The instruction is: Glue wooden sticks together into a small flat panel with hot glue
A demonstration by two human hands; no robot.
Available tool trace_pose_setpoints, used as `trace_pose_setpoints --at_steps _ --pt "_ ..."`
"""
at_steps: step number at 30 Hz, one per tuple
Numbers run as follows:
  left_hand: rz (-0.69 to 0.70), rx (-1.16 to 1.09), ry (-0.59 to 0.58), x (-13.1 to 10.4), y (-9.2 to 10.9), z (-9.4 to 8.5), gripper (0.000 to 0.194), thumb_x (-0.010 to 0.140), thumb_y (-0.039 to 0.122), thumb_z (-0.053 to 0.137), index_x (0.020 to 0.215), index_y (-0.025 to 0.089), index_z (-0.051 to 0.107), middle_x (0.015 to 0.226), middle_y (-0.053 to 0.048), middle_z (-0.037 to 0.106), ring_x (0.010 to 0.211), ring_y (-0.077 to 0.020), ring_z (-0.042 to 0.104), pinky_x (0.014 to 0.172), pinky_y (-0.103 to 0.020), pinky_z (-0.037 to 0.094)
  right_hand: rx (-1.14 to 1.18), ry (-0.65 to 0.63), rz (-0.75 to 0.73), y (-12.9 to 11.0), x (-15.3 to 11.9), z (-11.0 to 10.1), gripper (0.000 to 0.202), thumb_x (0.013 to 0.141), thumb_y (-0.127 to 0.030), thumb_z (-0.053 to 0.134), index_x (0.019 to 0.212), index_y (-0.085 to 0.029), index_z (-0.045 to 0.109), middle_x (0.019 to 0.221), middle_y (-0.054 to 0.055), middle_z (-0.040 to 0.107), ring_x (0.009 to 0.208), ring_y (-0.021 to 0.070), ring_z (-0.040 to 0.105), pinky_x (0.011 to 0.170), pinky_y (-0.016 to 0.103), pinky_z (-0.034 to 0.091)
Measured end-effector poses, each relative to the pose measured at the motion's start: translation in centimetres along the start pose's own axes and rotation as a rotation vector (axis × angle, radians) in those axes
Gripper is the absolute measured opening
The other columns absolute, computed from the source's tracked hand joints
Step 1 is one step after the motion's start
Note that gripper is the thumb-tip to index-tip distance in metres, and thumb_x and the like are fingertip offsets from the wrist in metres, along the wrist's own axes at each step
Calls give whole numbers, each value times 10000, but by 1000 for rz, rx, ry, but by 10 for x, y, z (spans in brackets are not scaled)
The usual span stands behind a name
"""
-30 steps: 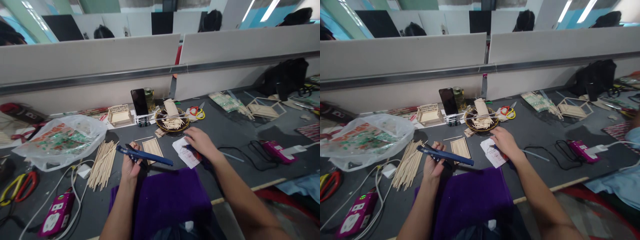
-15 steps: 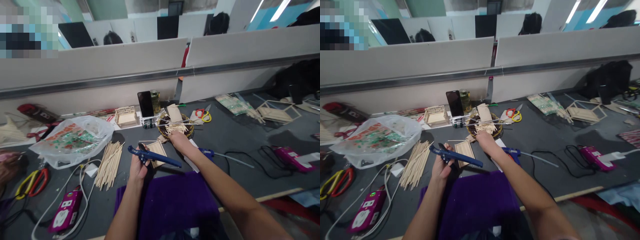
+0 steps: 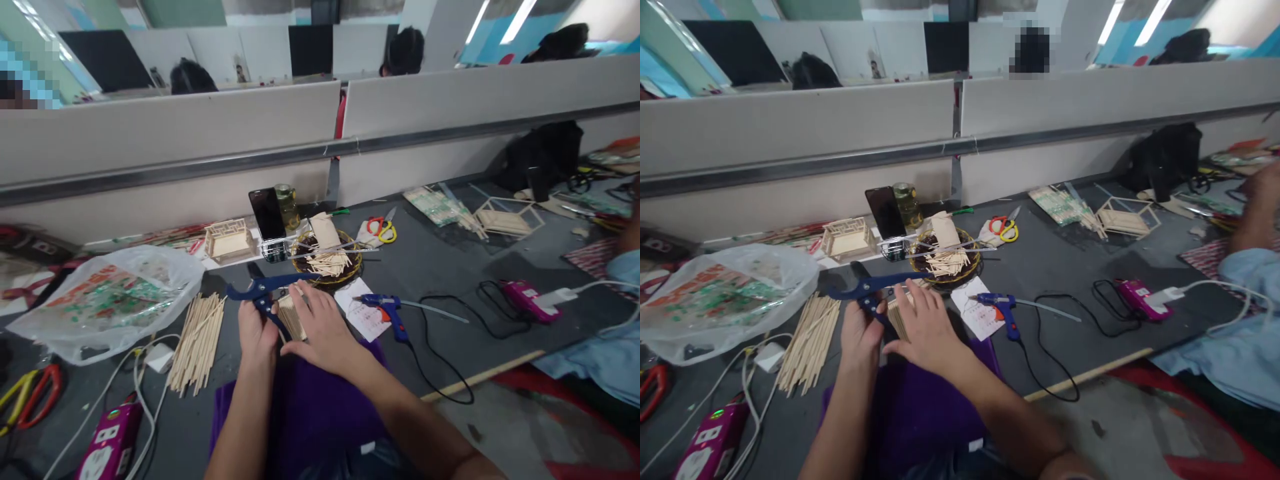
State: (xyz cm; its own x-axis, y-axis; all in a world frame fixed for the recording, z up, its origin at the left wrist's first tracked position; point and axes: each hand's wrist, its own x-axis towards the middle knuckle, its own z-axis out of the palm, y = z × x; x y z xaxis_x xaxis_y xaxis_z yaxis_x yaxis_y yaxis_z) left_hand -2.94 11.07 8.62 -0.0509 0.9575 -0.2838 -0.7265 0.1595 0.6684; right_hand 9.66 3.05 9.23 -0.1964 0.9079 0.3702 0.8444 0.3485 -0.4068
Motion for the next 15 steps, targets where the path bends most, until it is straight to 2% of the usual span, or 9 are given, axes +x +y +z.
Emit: trace_pose_setpoints --at_steps 3,5,7,9,11,15 --pt "115 54 75 -16 4 28 193 688 233 734 717 161 557 545 84 524 418 -39 451 339 -144 284 -25 16 45 6 6 8 1095 713 -631 672 1511 -96 146 1534 268 226 1408 377 245 1089 548 299" --pt "147 59 49 -25 7 42 226 662 254 768 735 160 576 552 89 519 409 -33 432 339 -148 282 -63 63 41 13 12 6 1167 690 -591 704 1519 -91 53 1559 267 126 1440 392 137 1112 584 235" --pt "171 64 25 -31 9 51 269 630 278 801 745 160 588 549 92 512 405 -33 423 335 -149 282 -92 113 22 18 17 2 1178 697 -528 698 1515 -72 -17 1567 266 58 1451 406 39 1123 623 162" --pt "191 68 15 -34 9 57 305 611 306 820 755 162 594 562 90 515 402 -33 423 335 -150 294 -90 140 12 19 22 0 1146 713 -460 664 1507 -51 -54 1561 266 60 1450 409 5 1123 640 136" --pt "199 70 15 -35 7 60 333 605 336 829 779 164 602 579 86 523 399 -32 422 341 -149 316 -63 139 21 19 26 1 1085 729 -380 624 1504 -45 -58 1539 264 135 1450 392 56 1130 625 156" --pt "127 93 -14 -34 2 63 363 630 417 808 802 160 617 566 70 524 395 -42 424 348 -155 334 5 152 69 17 28 7 1008 738 -282 590 1513 -82 -22 1417 242 321 1373 364 276 1116 602 239"
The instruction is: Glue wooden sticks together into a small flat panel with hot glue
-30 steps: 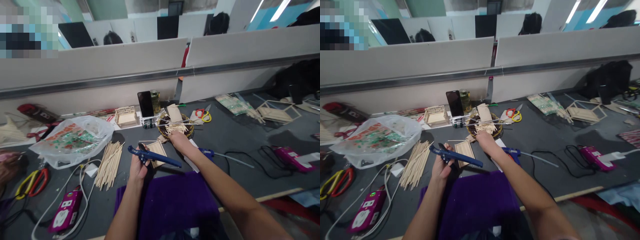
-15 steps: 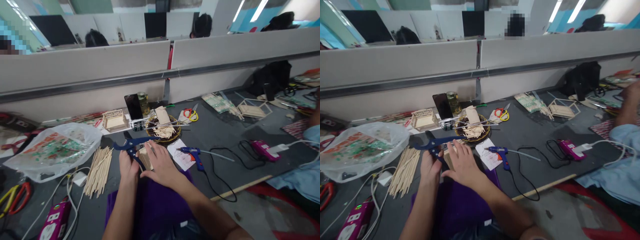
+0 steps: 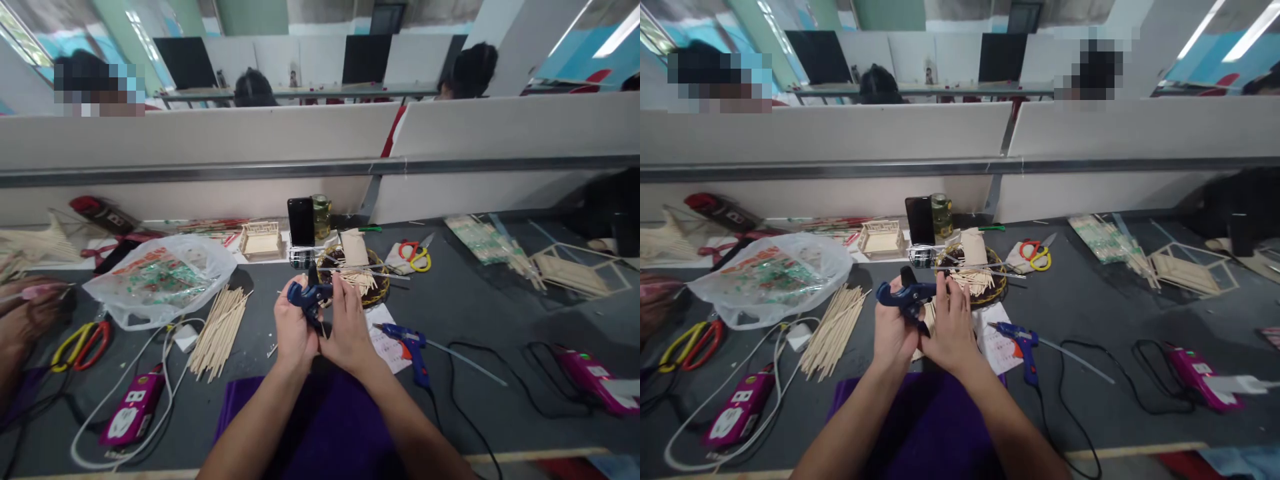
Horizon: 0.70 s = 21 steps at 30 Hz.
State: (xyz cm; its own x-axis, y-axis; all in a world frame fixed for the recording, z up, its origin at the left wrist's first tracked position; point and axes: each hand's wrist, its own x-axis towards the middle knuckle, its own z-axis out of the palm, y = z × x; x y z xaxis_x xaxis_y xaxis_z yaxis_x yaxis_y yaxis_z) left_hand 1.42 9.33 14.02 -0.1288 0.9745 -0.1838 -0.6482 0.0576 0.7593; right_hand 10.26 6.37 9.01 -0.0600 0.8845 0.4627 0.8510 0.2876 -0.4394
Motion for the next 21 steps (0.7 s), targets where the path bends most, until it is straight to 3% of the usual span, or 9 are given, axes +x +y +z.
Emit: trace_pose_setpoints --at_steps 6,11,16,21 --pt "-25 101 -76 0 0 4 292 666 368 791 807 158 644 649 36 588 483 -60 497 463 -168 411 59 84 74 11 2 -6 1019 697 -238 601 1523 -174 7 1378 197 303 1287 369 356 1009 552 410" --pt "74 291 -179 6 5 -4 210 710 320 777 776 139 694 704 -3 626 641 -81 540 618 -163 445 65 166 74 27 4 -27 925 711 -297 599 1510 -187 145 1276 169 368 1185 360 422 985 553 415" --pt "19 339 -176 15 6 -19 204 729 330 762 795 142 719 647 1 612 493 -46 410 462 -153 332 102 56 106 42 -8 -49 763 719 -220 553 1440 -221 301 1176 134 457 1105 317 486 946 503 448" --pt "-32 355 -285 13 3 -29 192 722 327 770 727 142 719 684 -20 619 614 -92 508 583 -182 418 23 -86 -12 51 -24 -51 769 645 -198 585 1387 -198 380 1088 126 495 992 307 517 849 478 485"
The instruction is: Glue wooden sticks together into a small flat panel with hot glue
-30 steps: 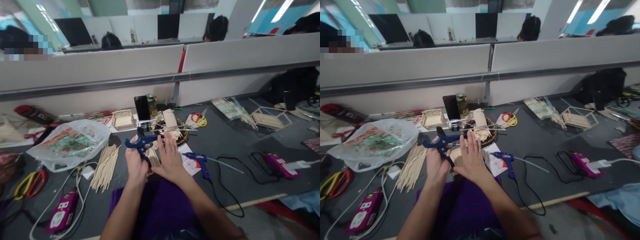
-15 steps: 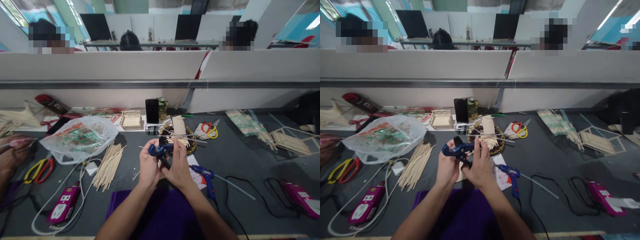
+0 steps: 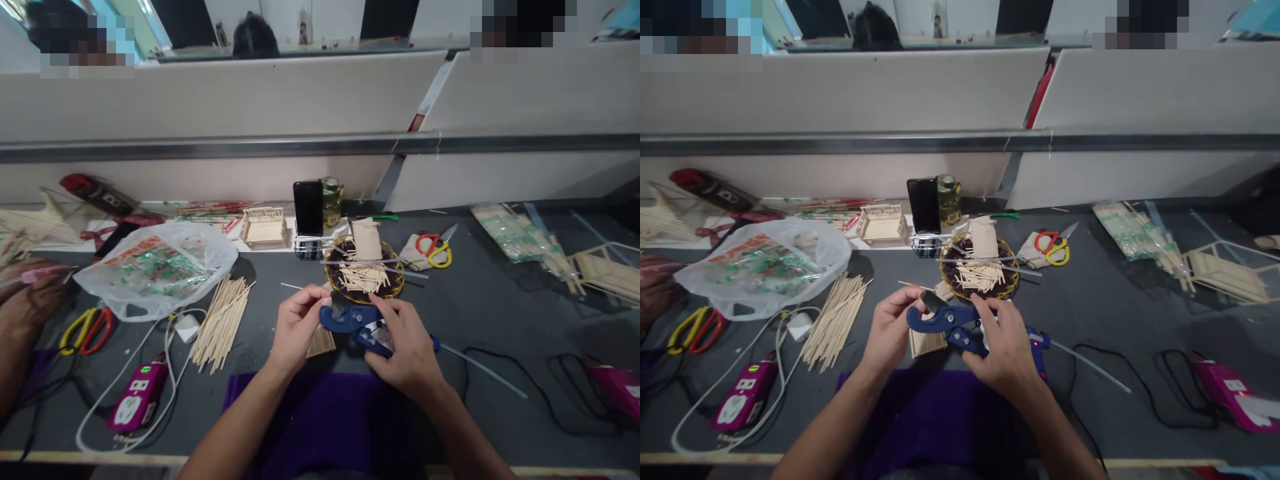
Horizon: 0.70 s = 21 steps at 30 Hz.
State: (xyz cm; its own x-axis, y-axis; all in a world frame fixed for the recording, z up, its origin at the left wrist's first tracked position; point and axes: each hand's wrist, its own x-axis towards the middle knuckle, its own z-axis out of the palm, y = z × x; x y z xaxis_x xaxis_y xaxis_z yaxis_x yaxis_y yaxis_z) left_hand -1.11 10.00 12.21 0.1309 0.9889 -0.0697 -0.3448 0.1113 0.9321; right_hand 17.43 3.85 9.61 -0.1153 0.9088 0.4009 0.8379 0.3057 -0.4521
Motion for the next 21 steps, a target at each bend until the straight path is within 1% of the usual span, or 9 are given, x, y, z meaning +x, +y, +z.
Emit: trace_pose_setpoints --at_steps 2,6,9,13,17,21 --pt "-11 11 -42 -3 -1 -2 184 722 317 773 708 142 719 677 -22 610 619 -99 510 588 -188 416 -1 -8 -17 1 -3 2 782 641 -191 583 1393 -189 370 1093 131 503 990 308 519 854 488 480" --pt "-4 13 -130 -9 -2 -7 178 705 310 790 703 143 727 666 -37 611 616 -121 527 594 -213 414 40 -6 -7 -1 -5 2 789 649 -163 564 1409 -195 353 1121 132 509 1035 306 523 893 483 471" --pt "10 14 -200 -11 -4 -10 157 727 300 772 702 153 724 663 -44 618 616 -130 538 596 -222 416 67 -13 -40 -1 -7 0 782 672 -167 556 1424 -189 342 1139 139 507 1053 304 525 904 474 468" --pt "-1 21 -233 -13 -7 -15 131 746 281 751 700 165 712 671 -40 620 618 -126 534 593 -220 414 95 -61 -72 0 -9 -2 778 700 -184 543 1444 -183 313 1151 145 502 1062 303 521 910 472 461" --pt "-92 -26 -256 -13 -8 -18 135 727 274 765 713 159 696 667 -23 597 597 -103 506 577 -203 402 116 -104 -73 0 -9 -2 792 689 -191 559 1440 -183 309 1158 143 489 1071 310 502 915 480 451" --pt "-215 -97 -301 -11 -4 -19 221 671 307 805 670 146 653 626 -14 570 557 -92 480 539 -195 383 122 -155 -65 -1 -9 -1 804 684 -205 574 1441 -195 304 1157 138 482 1065 313 497 903 480 452"
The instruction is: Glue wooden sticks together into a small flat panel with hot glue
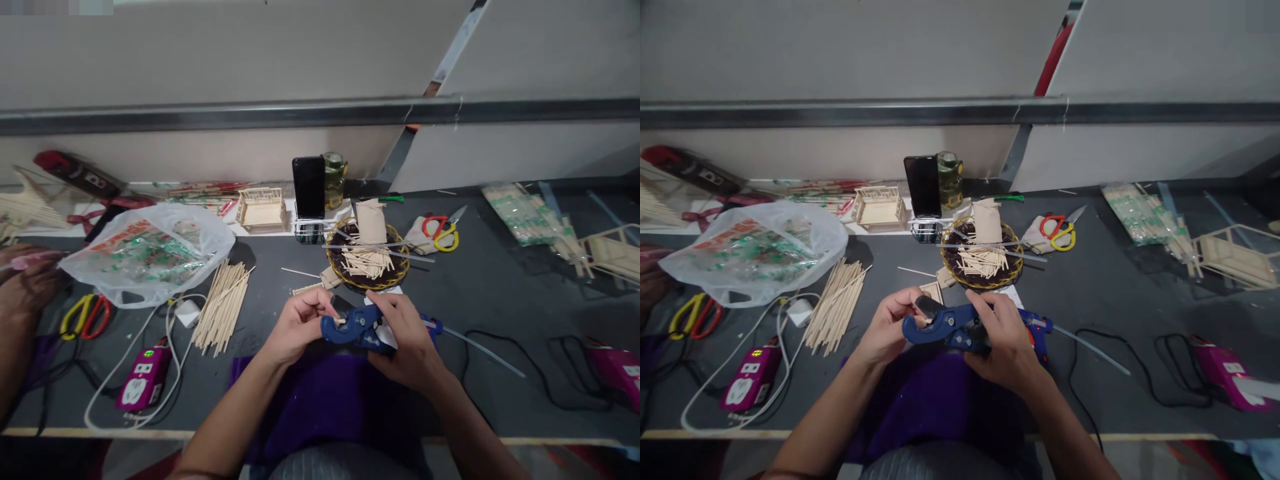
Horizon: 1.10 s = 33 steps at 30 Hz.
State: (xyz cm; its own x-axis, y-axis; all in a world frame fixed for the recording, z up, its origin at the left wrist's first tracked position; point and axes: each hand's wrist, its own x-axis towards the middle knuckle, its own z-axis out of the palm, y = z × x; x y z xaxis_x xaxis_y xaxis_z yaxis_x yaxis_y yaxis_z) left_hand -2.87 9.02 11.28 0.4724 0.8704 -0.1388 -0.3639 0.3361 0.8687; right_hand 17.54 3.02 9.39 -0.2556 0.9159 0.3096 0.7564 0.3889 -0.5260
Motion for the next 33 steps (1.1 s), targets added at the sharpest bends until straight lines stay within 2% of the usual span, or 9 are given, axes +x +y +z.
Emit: trace_pose_setpoints --at_steps 5,11,17,26,33 --pt "-151 -72 -85 2 9 1 307 597 335 842 613 135 610 596 -7 536 519 -77 442 489 -184 341 18 -39 -11 0 -2 0 822 672 -199 575 1447 -189 301 1164 137 482 1074 310 494 911 476 449" --pt "-258 -73 -118 6 13 -1 316 583 300 841 598 135 573 594 1 526 516 -67 428 483 -180 326 27 -56 -4 3 -5 2 854 650 -171 575 1456 -194 295 1156 132 482 1067 307 490 900 471 451" --pt "-295 -63 -151 9 12 -5 336 598 292 826 598 134 529 581 16 521 513 -55 421 479 -171 307 46 -44 -24 5 -4 4 865 641 -140 569 1460 -186 291 1153 139 486 1059 306 492 888 475 458" --pt "-320 -77 -168 11 9 -8 314 595 285 829 636 135 555 598 7 542 518 -59 420 471 -182 280 107 -40 -53 6 -4 5 824 687 -149 570 1460 -215 293 1123 127 538 1009 285 531 836 439 489" --pt "-350 -115 -154 18 12 0 314 586 264 839 629 128 559 578 16 529 483 -44 427 442 -171 269 137 -56 -23 8 -1 5 626 759 -220 586 1361 -185 419 1097 126 634 979 264 608 815 371 516"
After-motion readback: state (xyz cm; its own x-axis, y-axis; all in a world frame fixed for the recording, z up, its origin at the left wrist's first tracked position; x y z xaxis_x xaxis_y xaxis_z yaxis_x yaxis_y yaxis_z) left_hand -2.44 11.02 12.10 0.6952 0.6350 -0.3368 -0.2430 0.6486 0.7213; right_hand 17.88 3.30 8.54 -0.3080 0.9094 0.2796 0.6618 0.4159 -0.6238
